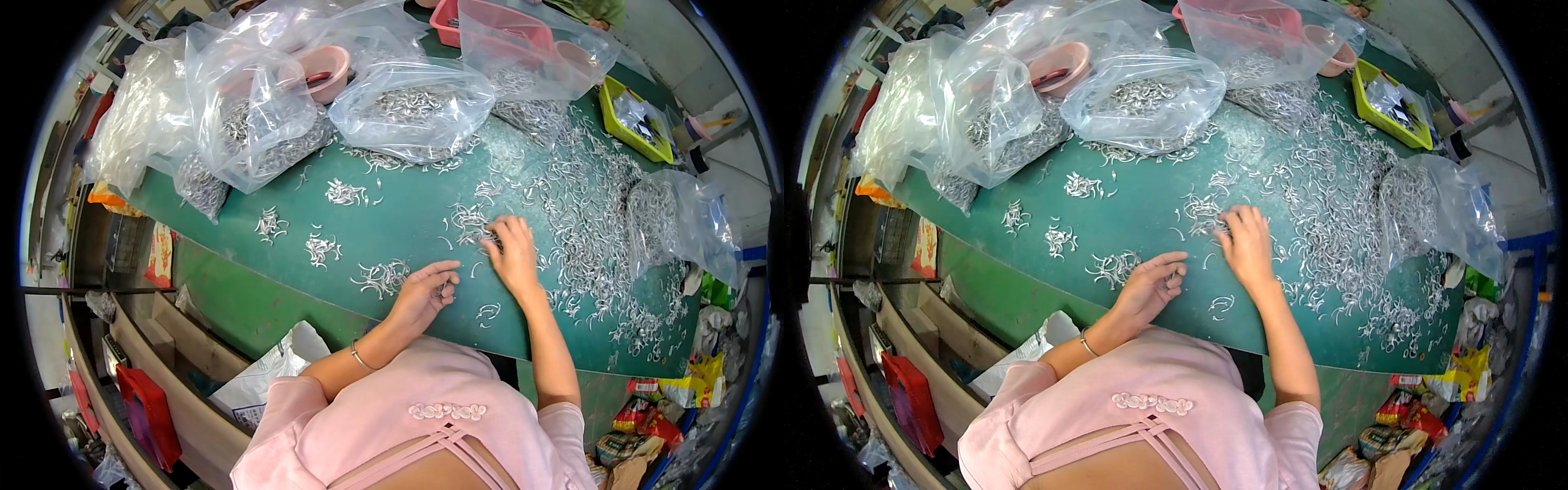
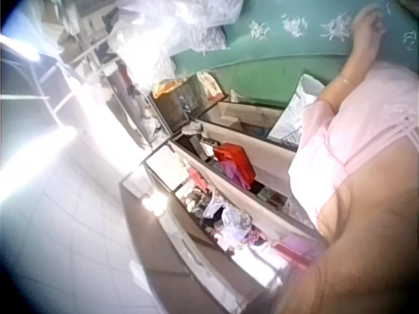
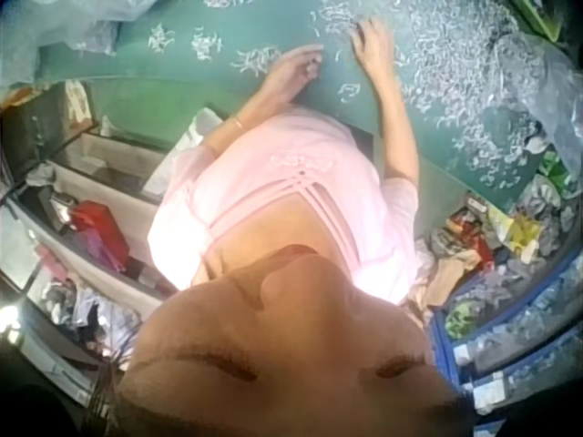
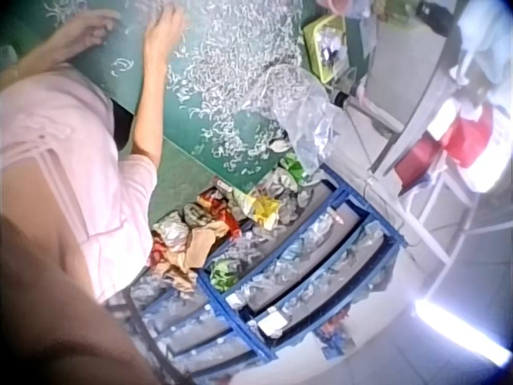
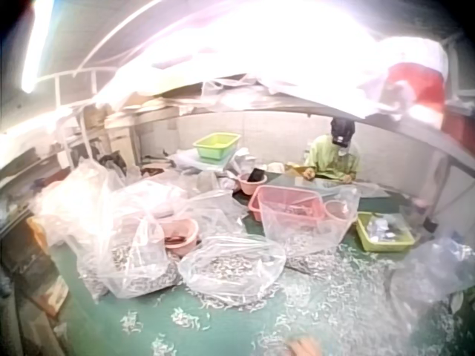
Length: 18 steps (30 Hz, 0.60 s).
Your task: The person sorts small, silver-colored metal pieces on a green table. They use both hands to pick up individual pieces and arrange them into small piles, occasionally moving larger piles of pieces around the workspace.
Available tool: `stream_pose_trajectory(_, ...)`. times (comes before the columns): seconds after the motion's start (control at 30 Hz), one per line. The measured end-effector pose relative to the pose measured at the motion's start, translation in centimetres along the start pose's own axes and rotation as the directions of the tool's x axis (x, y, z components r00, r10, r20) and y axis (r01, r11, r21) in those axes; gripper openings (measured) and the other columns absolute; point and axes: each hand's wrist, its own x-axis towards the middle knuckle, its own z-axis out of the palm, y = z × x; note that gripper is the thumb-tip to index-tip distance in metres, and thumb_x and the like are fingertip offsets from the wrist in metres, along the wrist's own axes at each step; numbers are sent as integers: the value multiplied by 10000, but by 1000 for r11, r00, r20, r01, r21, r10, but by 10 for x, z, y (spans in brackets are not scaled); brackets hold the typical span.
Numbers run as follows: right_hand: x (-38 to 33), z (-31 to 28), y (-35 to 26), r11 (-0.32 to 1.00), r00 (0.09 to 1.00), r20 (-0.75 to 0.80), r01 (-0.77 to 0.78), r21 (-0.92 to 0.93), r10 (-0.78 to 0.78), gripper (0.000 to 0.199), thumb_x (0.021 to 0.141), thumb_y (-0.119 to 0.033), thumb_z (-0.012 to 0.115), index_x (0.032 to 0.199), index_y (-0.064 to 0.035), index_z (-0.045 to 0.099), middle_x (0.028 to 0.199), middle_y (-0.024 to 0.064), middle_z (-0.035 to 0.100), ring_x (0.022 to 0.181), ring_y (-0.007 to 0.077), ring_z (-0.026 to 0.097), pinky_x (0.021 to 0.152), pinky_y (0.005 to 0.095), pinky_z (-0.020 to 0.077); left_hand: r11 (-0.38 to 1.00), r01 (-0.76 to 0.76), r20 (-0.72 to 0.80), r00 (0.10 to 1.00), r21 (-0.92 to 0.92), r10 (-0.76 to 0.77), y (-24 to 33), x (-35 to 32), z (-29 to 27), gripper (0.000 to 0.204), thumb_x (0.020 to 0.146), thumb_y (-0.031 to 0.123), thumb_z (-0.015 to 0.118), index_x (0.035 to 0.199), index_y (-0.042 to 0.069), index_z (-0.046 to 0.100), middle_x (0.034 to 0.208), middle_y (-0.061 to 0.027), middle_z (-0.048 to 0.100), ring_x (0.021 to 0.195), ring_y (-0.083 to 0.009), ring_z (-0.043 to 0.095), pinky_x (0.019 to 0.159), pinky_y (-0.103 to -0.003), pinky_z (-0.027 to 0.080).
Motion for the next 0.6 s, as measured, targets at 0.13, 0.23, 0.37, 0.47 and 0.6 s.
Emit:
stream_pose_trajectory(0.13,4,-4,20,978,990,-61,-117,172,129,206,748,-13,722,918,-4,607,886,128,606,817,318,583,754,408,464,1000,-22,-17,1000,20,22,2,-2,0,257,953,40,504,1194,-14,574,909,-42,618,739,-98,543,697,-246,479)
stream_pose_trajectory(0.23,3,-15,18,910,960,-21,-258,324,280,142,775,36,685,894,4,613,846,131,614,739,263,596,692,360,473,999,-38,-30,999,25,39,4,-3,0,259,952,39,505,1196,-18,567,913,-46,615,762,-111,556,727,-257,491)
stream_pose_trajectory(0.37,-3,-21,29,918,954,-41,-275,286,298,102,802,48,650,895,14,627,827,113,631,709,217,601,686,322,484,999,-42,-34,999,31,43,3,-1,-1,253,953,38,504,1191,-21,567,913,-47,615,782,-124,567,752,-266,497)
stream_pose_trajectory(0.47,-9,-18,27,862,926,-26,-340,376,377,123,854,23,616,969,7,657,841,104,662,692,172,601,672,302,486,999,-37,-39,999,31,38,2,-1,-1,253,951,35,505,1189,-23,567,914,-48,615,789,-129,569,762,-271,496)
stream_pose_trajectory(0.6,-2,-15,6,793,924,30,-345,502,382,174,897,-18,598,1054,-9,673,860,80,688,708,120,598,667,281,484,999,-29,-38,999,35,30,1,-1,-1,251,950,42,510,1185,-19,571,914,-46,615,801,-129,570,773,-274,493)
